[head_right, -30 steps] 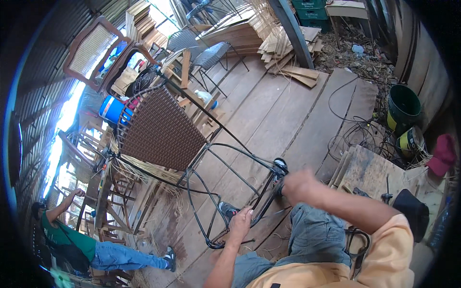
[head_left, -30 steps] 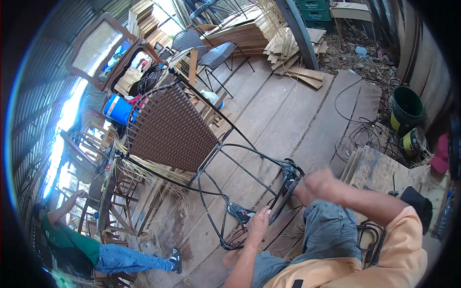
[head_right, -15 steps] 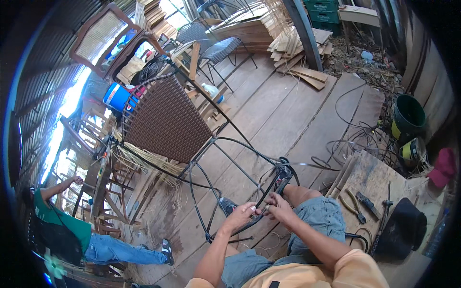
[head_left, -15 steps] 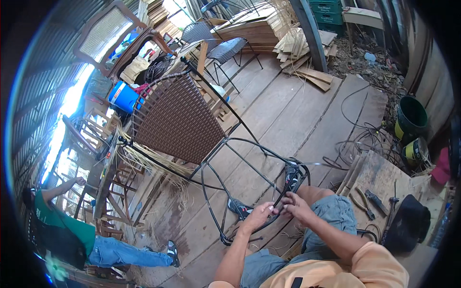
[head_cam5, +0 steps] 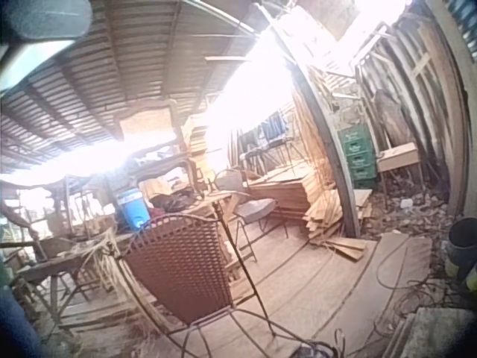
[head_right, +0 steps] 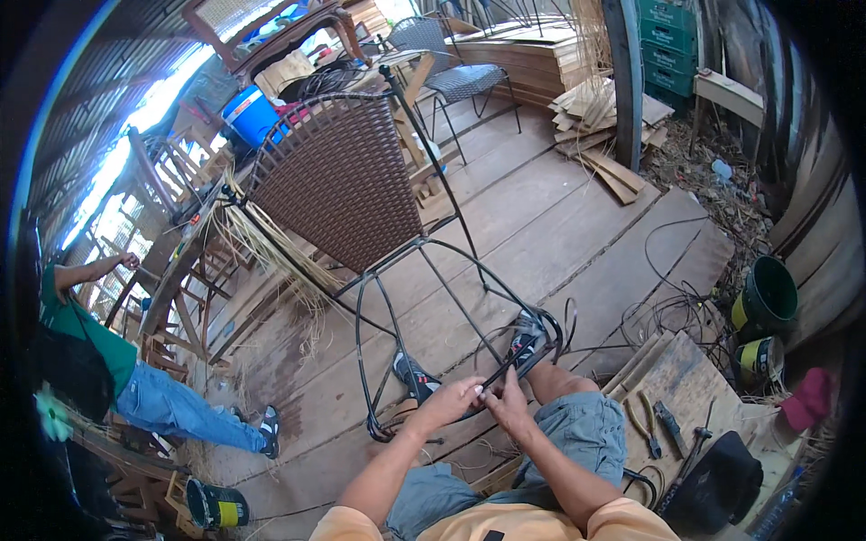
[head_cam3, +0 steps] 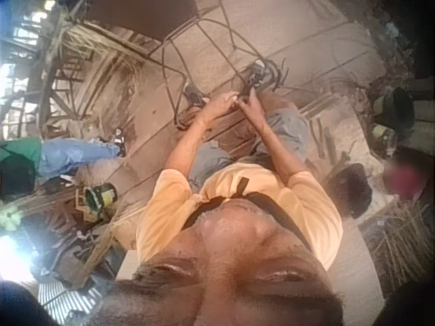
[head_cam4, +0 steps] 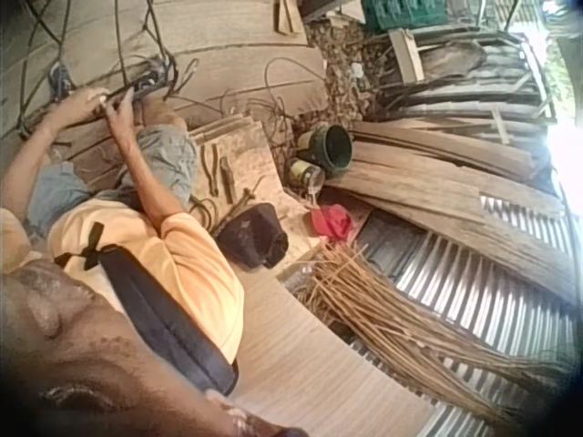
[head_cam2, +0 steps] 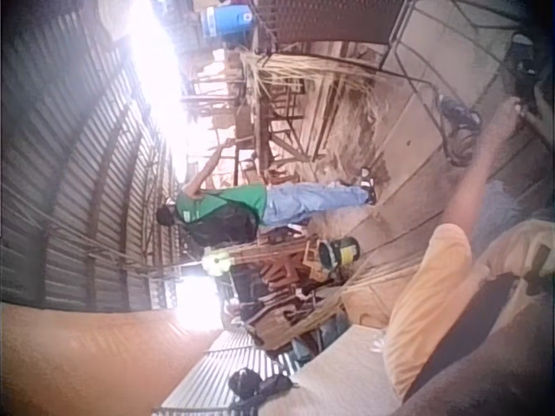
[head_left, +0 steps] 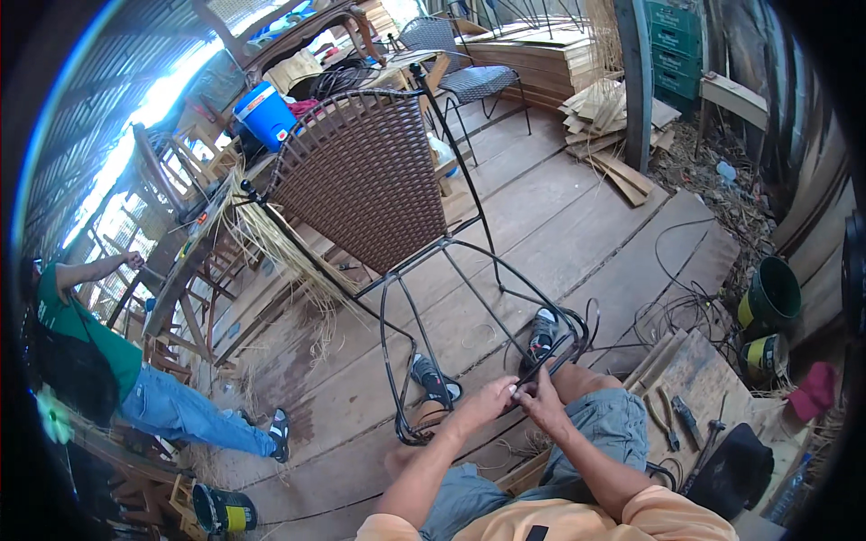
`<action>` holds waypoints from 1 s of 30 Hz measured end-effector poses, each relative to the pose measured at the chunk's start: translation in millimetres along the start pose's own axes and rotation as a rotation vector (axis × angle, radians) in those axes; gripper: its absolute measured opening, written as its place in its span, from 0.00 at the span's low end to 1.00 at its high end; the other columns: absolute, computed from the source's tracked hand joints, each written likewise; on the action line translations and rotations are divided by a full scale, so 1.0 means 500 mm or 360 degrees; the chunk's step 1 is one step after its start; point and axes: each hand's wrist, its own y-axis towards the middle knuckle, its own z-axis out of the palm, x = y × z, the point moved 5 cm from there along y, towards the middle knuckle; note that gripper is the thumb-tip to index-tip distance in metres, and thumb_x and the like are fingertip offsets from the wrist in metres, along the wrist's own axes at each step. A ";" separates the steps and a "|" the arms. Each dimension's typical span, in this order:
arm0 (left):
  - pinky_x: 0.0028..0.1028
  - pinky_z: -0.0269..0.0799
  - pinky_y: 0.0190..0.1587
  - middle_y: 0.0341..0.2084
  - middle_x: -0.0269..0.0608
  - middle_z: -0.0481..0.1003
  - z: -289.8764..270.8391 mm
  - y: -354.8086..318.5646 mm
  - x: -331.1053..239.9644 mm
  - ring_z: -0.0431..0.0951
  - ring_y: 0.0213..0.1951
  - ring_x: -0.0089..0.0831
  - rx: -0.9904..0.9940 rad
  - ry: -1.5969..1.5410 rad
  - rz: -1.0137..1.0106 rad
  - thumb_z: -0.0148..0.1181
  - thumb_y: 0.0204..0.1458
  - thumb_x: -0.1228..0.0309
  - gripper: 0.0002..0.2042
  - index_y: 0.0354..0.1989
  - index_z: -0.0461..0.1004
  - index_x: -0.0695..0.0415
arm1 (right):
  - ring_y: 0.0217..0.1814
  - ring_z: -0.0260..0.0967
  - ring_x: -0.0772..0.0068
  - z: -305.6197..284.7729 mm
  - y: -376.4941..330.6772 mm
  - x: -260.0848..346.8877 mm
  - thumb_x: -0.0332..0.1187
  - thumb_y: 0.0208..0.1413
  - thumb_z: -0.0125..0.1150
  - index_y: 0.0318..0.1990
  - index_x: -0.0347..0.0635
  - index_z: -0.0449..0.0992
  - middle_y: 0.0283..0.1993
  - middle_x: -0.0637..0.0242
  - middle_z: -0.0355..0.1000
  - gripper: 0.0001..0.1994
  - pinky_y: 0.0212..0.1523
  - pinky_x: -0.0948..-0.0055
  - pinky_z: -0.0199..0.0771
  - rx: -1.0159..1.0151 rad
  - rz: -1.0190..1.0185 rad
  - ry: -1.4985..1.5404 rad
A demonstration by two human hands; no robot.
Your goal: Weaving decorative material onto the metal frame of a chair.
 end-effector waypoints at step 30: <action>0.44 0.71 0.34 0.31 0.47 0.75 0.024 -0.024 -0.046 0.76 0.33 0.48 -0.0828 0.0544 0.0274 0.47 0.55 0.65 0.09 0.37 0.70 0.56 | 0.44 0.67 0.69 -0.519 -0.300 0.551 0.32 0.61 0.47 0.47 0.34 0.70 0.45 0.58 0.69 0.13 0.46 0.71 0.67 -0.1970 -0.1133 -0.1211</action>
